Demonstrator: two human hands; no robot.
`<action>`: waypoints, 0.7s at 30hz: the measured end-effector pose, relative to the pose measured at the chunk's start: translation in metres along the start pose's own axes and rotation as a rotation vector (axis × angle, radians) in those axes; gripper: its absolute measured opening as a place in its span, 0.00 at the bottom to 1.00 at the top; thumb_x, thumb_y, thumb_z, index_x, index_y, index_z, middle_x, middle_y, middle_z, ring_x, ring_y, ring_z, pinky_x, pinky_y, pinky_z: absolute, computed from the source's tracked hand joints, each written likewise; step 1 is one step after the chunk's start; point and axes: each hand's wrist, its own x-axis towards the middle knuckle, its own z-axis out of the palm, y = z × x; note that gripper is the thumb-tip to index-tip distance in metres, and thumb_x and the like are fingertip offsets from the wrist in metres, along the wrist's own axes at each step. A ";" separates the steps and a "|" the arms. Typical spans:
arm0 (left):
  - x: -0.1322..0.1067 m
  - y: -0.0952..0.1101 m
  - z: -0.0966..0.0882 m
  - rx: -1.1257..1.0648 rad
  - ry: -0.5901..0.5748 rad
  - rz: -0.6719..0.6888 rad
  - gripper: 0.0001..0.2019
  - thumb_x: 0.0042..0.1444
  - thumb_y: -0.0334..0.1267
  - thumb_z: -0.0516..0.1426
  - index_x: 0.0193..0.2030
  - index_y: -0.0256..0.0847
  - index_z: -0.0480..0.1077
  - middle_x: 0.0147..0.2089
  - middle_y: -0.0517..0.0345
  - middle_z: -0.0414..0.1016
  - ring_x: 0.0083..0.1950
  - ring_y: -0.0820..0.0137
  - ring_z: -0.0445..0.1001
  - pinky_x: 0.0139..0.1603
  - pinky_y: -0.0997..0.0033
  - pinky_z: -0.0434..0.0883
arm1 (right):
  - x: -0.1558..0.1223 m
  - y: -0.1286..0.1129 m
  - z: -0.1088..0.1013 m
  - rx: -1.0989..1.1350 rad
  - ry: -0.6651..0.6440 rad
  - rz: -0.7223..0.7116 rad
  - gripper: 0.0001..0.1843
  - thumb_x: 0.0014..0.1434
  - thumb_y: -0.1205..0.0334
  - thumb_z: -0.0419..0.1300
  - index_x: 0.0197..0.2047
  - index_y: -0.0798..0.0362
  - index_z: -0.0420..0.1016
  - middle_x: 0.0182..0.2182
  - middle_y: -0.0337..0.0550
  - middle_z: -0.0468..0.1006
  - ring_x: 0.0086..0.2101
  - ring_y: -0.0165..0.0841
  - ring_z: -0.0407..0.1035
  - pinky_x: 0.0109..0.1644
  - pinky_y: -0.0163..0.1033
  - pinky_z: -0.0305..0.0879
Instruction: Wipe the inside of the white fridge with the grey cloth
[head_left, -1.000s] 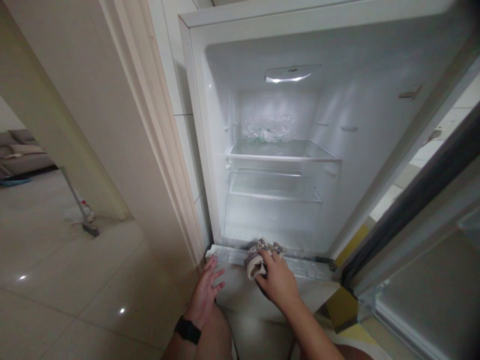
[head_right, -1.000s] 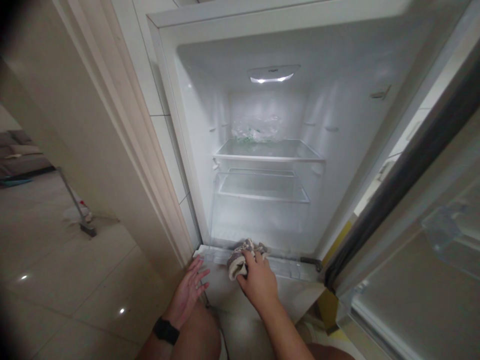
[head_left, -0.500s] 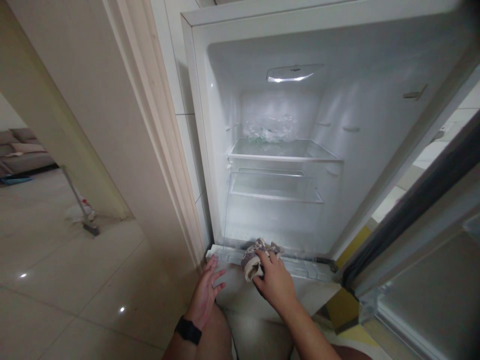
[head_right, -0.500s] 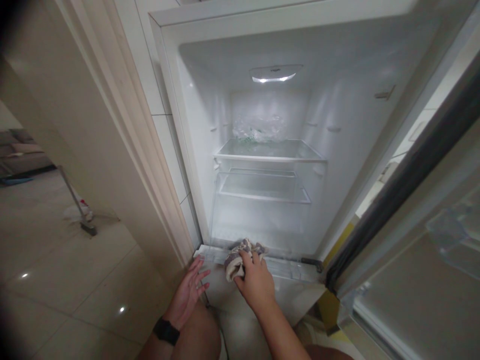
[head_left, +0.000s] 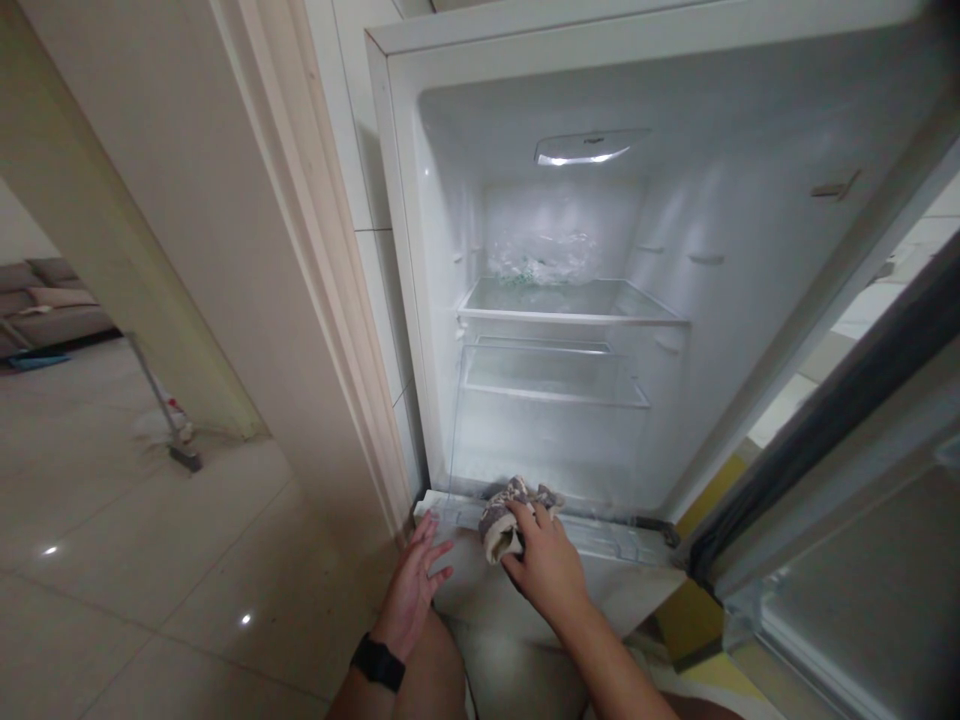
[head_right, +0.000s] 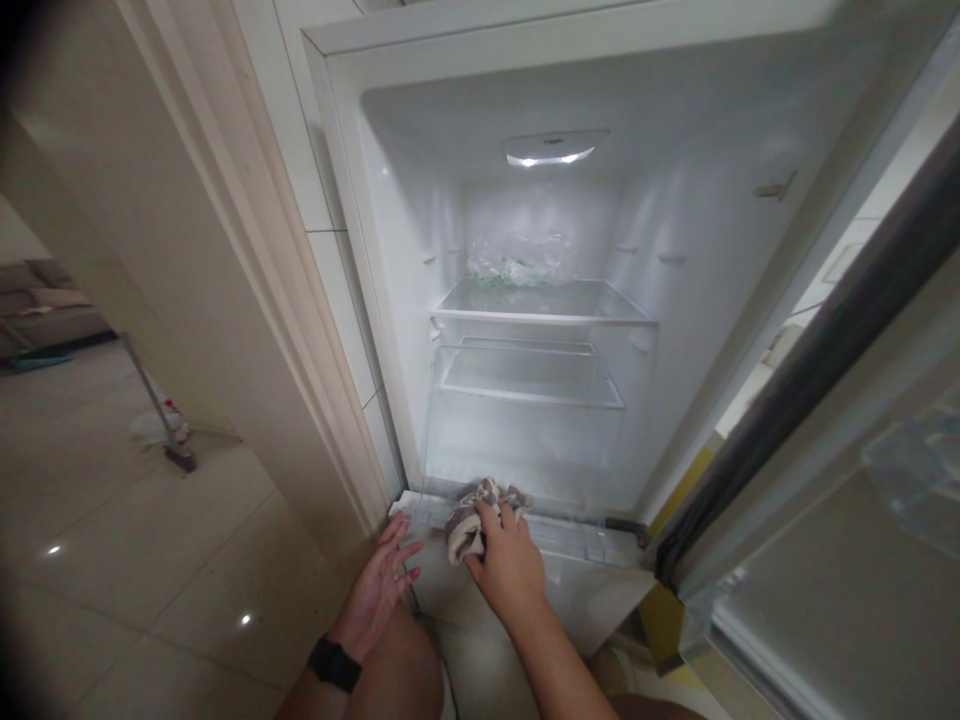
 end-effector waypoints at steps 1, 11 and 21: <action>0.000 0.001 0.000 0.001 0.005 -0.002 0.27 0.68 0.48 0.52 0.73 0.54 0.59 0.80 0.57 0.49 0.67 0.56 0.66 0.52 0.63 0.71 | 0.000 0.000 0.001 0.001 0.002 -0.003 0.37 0.53 0.62 0.63 0.66 0.42 0.65 0.62 0.48 0.69 0.55 0.48 0.66 0.55 0.47 0.68; 0.000 -0.002 -0.002 0.022 -0.015 0.006 0.29 0.68 0.51 0.52 0.74 0.55 0.56 0.80 0.58 0.48 0.67 0.57 0.66 0.54 0.63 0.70 | -0.001 0.002 0.006 0.003 0.037 -0.022 0.36 0.53 0.61 0.62 0.66 0.41 0.66 0.62 0.48 0.69 0.54 0.49 0.67 0.52 0.48 0.69; 0.003 -0.004 -0.004 0.016 -0.030 0.000 0.29 0.69 0.51 0.51 0.75 0.54 0.54 0.81 0.58 0.46 0.68 0.57 0.65 0.53 0.63 0.70 | 0.001 0.000 0.008 0.013 0.046 -0.036 0.36 0.53 0.62 0.62 0.66 0.41 0.65 0.62 0.49 0.69 0.54 0.49 0.67 0.53 0.48 0.69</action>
